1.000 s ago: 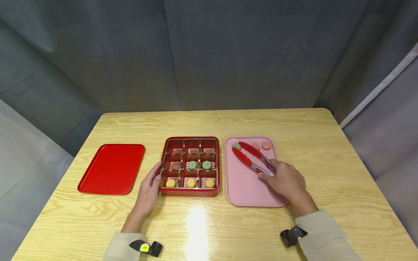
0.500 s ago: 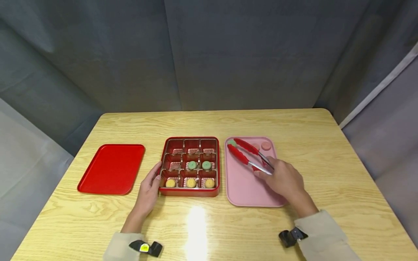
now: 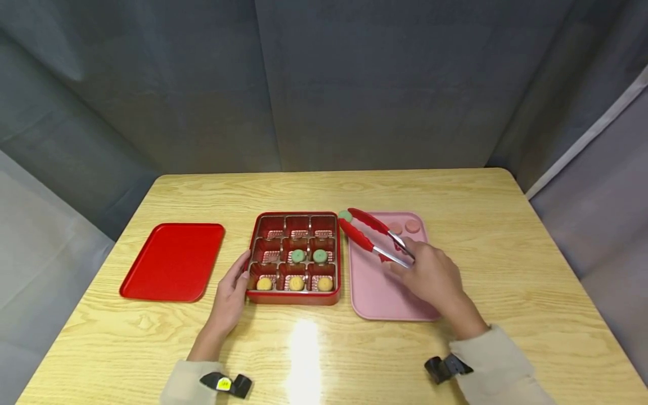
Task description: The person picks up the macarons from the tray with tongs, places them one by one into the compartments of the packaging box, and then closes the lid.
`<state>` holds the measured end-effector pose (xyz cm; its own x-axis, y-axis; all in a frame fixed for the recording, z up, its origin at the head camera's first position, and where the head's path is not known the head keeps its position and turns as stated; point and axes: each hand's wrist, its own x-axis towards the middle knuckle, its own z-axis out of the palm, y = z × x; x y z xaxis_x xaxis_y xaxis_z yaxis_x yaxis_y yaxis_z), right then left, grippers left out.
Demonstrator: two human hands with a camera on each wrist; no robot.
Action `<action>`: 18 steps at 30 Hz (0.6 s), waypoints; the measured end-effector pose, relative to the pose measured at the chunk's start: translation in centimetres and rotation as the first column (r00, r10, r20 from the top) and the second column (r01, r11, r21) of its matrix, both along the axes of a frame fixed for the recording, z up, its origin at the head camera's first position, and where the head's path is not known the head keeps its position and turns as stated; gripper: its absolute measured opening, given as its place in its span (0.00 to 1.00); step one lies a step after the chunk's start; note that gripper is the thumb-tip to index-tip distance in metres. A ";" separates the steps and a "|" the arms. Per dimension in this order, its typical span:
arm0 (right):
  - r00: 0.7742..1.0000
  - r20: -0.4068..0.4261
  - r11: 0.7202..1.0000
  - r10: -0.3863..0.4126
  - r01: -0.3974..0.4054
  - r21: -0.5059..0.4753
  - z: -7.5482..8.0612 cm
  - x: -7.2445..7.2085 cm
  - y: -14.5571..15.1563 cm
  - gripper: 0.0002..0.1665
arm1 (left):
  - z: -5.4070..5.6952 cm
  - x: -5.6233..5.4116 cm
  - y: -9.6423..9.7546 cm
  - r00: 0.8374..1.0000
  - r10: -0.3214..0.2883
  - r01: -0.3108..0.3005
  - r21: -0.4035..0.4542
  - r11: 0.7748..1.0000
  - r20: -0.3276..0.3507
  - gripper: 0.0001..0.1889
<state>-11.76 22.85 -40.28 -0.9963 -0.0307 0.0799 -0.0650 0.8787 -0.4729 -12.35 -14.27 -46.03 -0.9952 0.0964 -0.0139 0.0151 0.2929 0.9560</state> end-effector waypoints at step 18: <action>0.999 0.021 0.999 0.049 -0.048 -0.019 0.6 -0.6 -3.0 0.43 | -0.7 -0.2 -0.1 1.000 0.005 -0.005 -0.008 1.000 -0.013 0.25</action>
<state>-12.35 19.86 -39.73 -0.9952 -0.0778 0.0592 -0.0969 0.8659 -0.4908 -12.54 -14.42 -46.75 -0.9958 0.0913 -0.0016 0.0261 0.3010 0.9533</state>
